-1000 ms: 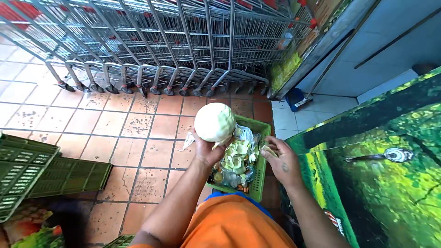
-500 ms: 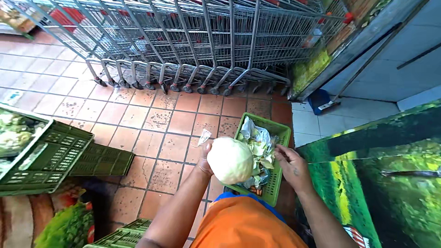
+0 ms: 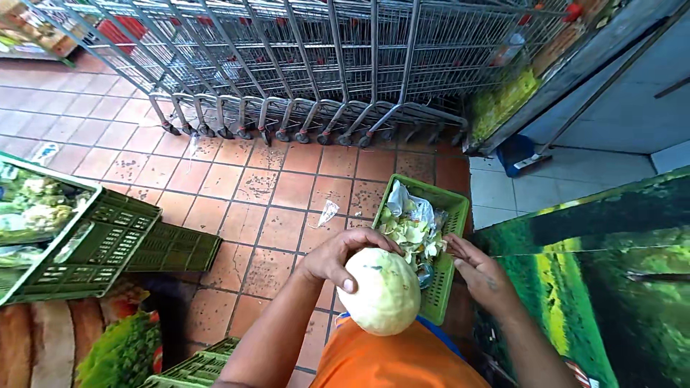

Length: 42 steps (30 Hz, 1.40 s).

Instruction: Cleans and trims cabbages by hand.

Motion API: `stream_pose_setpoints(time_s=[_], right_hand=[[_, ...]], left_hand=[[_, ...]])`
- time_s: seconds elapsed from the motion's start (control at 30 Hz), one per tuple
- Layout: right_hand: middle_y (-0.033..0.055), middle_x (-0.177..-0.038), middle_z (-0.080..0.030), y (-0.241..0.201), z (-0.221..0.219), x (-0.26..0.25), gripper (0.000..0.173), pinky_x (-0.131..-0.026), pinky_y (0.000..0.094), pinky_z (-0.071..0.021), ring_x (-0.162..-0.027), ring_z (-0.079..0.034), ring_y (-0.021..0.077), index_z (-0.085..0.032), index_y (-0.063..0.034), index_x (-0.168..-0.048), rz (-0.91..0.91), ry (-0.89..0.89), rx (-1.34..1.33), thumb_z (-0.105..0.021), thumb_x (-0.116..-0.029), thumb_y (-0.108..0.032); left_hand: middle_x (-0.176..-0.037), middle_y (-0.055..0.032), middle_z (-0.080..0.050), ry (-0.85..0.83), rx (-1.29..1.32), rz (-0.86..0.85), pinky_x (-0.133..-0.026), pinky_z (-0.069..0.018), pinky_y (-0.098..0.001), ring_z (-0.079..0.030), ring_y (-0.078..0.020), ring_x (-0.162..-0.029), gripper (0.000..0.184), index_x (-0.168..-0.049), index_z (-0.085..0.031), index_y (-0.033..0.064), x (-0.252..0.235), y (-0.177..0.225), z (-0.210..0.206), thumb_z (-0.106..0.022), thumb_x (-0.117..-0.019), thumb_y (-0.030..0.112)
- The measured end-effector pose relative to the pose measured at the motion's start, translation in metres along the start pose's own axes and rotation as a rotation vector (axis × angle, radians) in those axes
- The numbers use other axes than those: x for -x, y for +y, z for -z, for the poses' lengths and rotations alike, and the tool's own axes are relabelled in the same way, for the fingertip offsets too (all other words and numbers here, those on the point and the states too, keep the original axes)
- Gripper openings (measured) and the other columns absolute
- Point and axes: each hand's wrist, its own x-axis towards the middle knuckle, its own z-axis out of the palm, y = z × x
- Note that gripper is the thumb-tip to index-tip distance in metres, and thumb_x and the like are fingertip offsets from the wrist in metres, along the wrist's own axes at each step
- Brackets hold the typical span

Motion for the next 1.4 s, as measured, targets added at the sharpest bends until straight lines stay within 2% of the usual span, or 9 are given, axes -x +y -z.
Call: stream_pose_setpoints(time_s=[0.2,0.27,0.33,0.4,0.5,0.6,0.77,1.1,1.4], right_hand=[[0.0054,-0.101,-0.077,0.001,-0.004,-0.006,0.028,-0.077,0.0416,-0.0634,-0.084,-0.075,0.0156,-0.073,-0.0090,-0.121,0.109,0.329,0.307,-0.059,-0.1036,-0.025],[0.0095,-0.129,-0.070,0.004,-0.005,-0.010,0.037,-0.084,0.0495,-0.0624,-0.096,-0.075,0.0236,-0.064,-0.0138,-0.138,0.053,0.254,0.346,-0.061,-0.1016,-0.014],[0.0076,-0.167,-0.031,0.005,-0.003,-0.018,0.072,-0.088,0.0532,-0.0608,-0.110,-0.071,0.0299,-0.042,-0.0267,-0.159,-0.061,0.126,0.364,-0.055,-0.0945,0.002],[0.0030,-0.158,-0.045,0.005,-0.003,-0.020,0.070,-0.082,0.0513,-0.0633,-0.101,-0.073,0.0275,-0.044,-0.0290,-0.156,-0.141,0.163,0.264,-0.058,-0.0944,0.001],[0.0137,-0.108,-0.075,-0.008,-0.010,-0.010,0.047,-0.073,0.0484,-0.0637,-0.089,-0.075,0.0288,-0.046,-0.0126,-0.151,-0.227,0.056,-0.200,-0.051,-0.1075,-0.030],[0.0165,-0.137,-0.063,-0.037,-0.038,0.015,0.106,-0.091,0.0550,-0.0601,-0.117,-0.067,0.0350,-0.026,-0.0237,-0.160,-0.267,-0.283,-0.826,-0.061,-0.0797,-0.083],[0.0120,-0.121,-0.071,-0.043,-0.054,0.026,0.093,-0.096,0.0485,-0.0581,-0.112,-0.069,0.0257,-0.059,-0.0160,-0.136,-0.232,-0.110,-1.286,-0.076,-0.0685,-0.078],[0.0118,-0.114,-0.073,-0.032,-0.044,0.038,0.076,-0.091,0.0467,-0.0602,-0.105,-0.072,0.0246,-0.066,-0.0151,-0.127,-0.148,-0.066,-1.363,-0.082,-0.0728,-0.065],[0.0116,-0.114,-0.073,-0.028,-0.042,0.044,0.074,-0.091,0.0489,-0.0597,-0.106,-0.072,0.0250,-0.068,-0.0161,-0.126,-0.152,-0.109,-1.386,-0.082,-0.0724,-0.065]], left_hand=[[-0.137,-0.0241,-0.059,0.023,-0.070,0.012,-0.102,-0.0534,-0.0493,-0.061,-0.0356,-0.122,0.085,-0.129,-0.060,0.0026,0.004,-0.009,0.002,-0.082,-0.0732,0.062],[-0.137,-0.0239,-0.059,0.049,-0.057,0.013,-0.100,-0.0548,-0.0483,-0.062,-0.0344,-0.120,0.086,-0.131,-0.059,0.0018,0.006,-0.012,-0.001,-0.083,-0.0739,0.061],[-0.135,-0.0219,-0.060,0.109,-0.061,0.031,-0.097,-0.0569,-0.0465,-0.064,-0.0318,-0.116,0.088,-0.133,-0.060,0.0024,0.010,-0.014,-0.006,-0.083,-0.0728,0.062],[-0.135,-0.0209,-0.061,0.172,-0.079,0.047,-0.095,-0.0577,-0.0463,-0.065,-0.0306,-0.114,0.090,-0.135,-0.060,0.0028,0.016,-0.020,-0.008,-0.082,-0.0723,0.064],[-0.133,-0.0149,-0.063,0.340,-0.113,0.068,-0.092,-0.0591,-0.0446,-0.067,-0.0249,-0.110,0.090,-0.138,-0.061,0.0085,0.020,-0.030,-0.017,-0.079,-0.0733,0.069],[-0.135,-0.0094,-0.063,0.580,-0.150,0.102,-0.090,-0.0596,-0.0449,-0.067,-0.0219,-0.110,0.090,-0.142,-0.059,0.0168,0.008,-0.040,-0.043,-0.078,-0.0723,0.071],[-0.142,-0.0025,-0.053,0.591,-0.449,0.099,-0.097,-0.0572,-0.0429,-0.056,-0.0190,-0.125,0.071,-0.135,-0.065,0.0218,-0.025,-0.035,-0.071,-0.083,-0.0749,0.056],[-0.128,-0.0096,-0.063,0.349,-0.510,-0.223,-0.105,-0.0522,-0.0454,-0.056,-0.0258,-0.127,0.029,-0.106,-0.077,0.0105,-0.042,-0.032,-0.060,-0.079,-0.0873,0.032],[-0.086,-0.0027,-0.069,0.349,-0.631,-0.167,-0.077,-0.0574,-0.0316,-0.066,-0.0107,-0.083,0.030,-0.089,-0.070,0.0032,-0.068,-0.009,-0.029,-0.056,-0.1034,0.026]])
